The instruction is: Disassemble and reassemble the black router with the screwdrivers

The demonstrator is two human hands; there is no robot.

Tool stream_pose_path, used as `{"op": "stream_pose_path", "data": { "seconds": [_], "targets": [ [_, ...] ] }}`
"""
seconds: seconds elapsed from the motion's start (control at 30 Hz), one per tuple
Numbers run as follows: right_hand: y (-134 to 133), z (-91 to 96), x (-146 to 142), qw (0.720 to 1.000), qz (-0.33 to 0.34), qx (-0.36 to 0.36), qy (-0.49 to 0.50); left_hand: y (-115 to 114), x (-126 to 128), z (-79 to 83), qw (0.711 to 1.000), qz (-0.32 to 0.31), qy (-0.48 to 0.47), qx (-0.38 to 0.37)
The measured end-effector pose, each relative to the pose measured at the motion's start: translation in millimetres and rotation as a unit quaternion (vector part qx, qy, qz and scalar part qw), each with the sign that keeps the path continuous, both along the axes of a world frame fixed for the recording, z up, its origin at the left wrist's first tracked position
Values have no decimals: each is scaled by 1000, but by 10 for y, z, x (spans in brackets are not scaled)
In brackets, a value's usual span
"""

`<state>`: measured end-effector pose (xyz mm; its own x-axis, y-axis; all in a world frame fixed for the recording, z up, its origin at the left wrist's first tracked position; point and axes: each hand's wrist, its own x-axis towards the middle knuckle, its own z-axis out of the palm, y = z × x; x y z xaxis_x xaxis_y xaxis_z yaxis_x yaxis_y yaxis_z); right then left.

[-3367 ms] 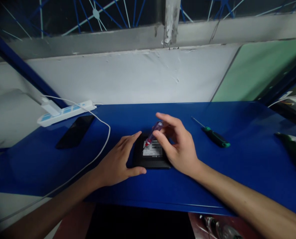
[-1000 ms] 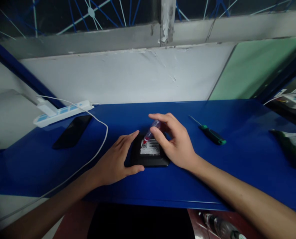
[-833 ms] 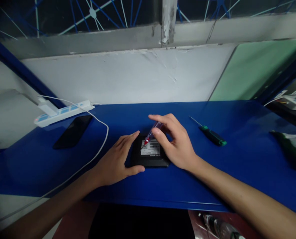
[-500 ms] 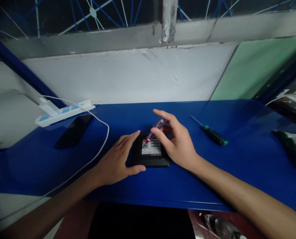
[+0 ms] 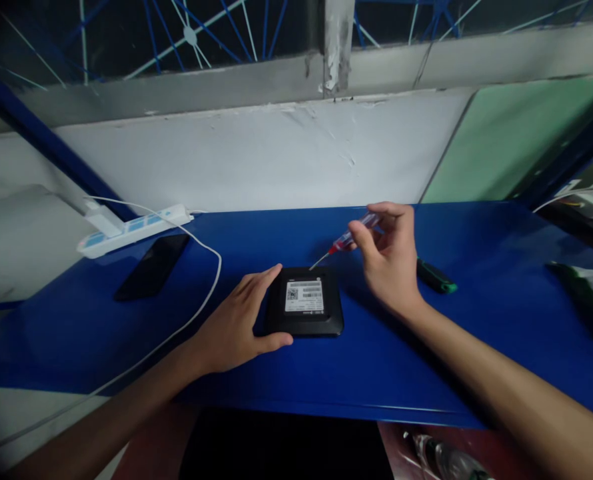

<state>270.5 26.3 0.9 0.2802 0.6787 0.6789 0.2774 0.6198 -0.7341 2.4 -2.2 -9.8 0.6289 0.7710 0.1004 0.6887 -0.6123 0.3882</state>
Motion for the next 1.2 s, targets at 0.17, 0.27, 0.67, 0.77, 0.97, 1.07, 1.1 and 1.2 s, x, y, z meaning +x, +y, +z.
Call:
{"op": "stream_pose_path", "data": {
  "seconds": [0.17,0.27,0.67,0.77,0.97,1.07,1.1,1.2],
  "targets": [
    [134,-34,205,999,-28,-12,-8,-1,1,22,1000,4,7,-8],
    [156,-52,227,999,-27,-21,-18,2,3,30,1000,4,11,-11],
    [108,-75,155,999,14,-29,-16,-4,7,39,1000,4,16,-4],
    [85,-74,126,999,27,-34,-16,0,5,34,1000,1,10,1],
    [45,-34,100,998,36,-44,-30,3,16,33,1000,7,20,-4],
    [49,-18,102,998,39,-38,-30,-1,16,39,1000,7,20,-5],
    [50,-13,101,998,40,-36,-29,-2,14,39,1000,7,20,-5],
    [43,7,86,998,39,-35,-26,-3,7,32,1000,5,19,-2]
  ]
}}
